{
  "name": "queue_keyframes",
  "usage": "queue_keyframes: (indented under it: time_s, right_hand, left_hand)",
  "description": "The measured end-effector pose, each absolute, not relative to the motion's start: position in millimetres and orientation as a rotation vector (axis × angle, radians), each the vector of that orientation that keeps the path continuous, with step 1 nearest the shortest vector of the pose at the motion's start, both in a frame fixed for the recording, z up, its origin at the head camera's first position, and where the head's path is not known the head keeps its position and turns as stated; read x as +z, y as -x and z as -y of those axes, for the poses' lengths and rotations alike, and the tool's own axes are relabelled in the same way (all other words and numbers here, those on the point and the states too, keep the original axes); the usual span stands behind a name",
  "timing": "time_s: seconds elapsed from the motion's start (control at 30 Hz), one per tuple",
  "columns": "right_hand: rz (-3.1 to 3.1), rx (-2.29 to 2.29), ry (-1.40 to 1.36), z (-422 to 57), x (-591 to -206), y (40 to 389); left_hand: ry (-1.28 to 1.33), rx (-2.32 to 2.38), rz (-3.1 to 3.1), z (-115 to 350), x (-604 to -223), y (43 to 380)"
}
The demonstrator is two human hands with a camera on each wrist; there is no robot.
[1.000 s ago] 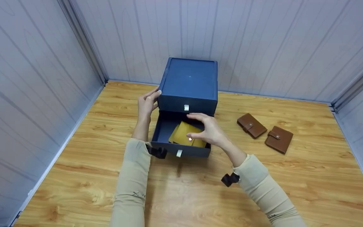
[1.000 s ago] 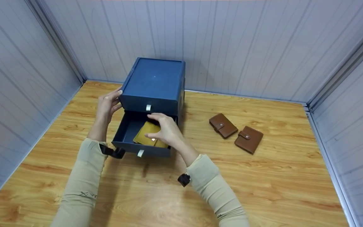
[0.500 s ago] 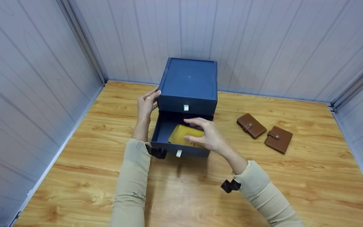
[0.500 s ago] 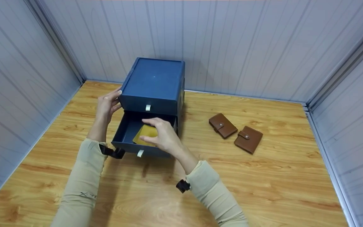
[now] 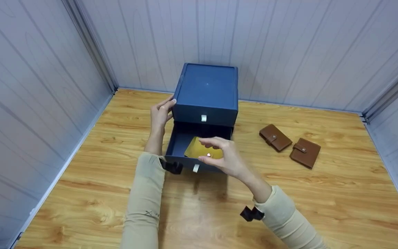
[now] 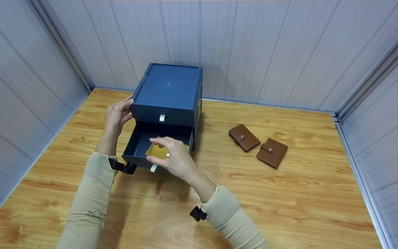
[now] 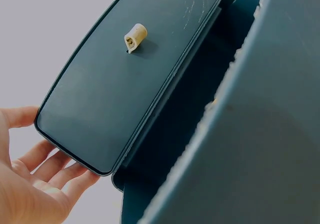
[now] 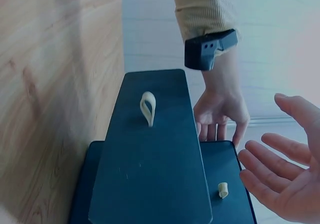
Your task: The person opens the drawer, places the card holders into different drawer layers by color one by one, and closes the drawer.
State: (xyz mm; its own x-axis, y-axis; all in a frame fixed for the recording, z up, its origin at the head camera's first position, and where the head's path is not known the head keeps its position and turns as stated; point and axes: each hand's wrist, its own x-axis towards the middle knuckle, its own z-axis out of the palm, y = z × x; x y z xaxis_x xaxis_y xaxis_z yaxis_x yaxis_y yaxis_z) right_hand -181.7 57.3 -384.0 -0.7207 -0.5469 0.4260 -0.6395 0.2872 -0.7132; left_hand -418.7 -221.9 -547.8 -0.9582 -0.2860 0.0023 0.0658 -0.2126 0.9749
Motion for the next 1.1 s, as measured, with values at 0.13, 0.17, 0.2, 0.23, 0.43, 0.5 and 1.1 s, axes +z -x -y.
queue_keyframes:
  time_s: [0.13,0.17,0.2,0.23,0.43,0.5,1.1]
  right_hand:
    - [2.429,1.455,-1.117,-57,-386,174]
    - [2.421,1.457,-1.118,-57,-387,172]
    - [2.413,1.463,-1.12,-57,-387,170]
    - [2.403,1.47,-1.122,-57,-389,168]
    - [2.299,1.517,-1.113,-56,-398,158]
    - [2.251,1.531,-1.107,-55,-402,155]
    - [2.029,1.705,-1.026,-46,-421,132]
  left_hand:
    - [-0.371,-2.266,1.871,212,-510,392]
    - [-0.375,-2.25,1.889,210,-503,385]
    - [-0.367,-2.246,1.888,209,-502,384]
    - [-0.352,-2.246,1.885,209,-503,384]
    - [-0.316,-2.267,1.861,210,-514,393]
    - [-0.344,-2.274,1.858,209,-511,393]
    - [-0.255,-2.273,1.809,224,-569,442]
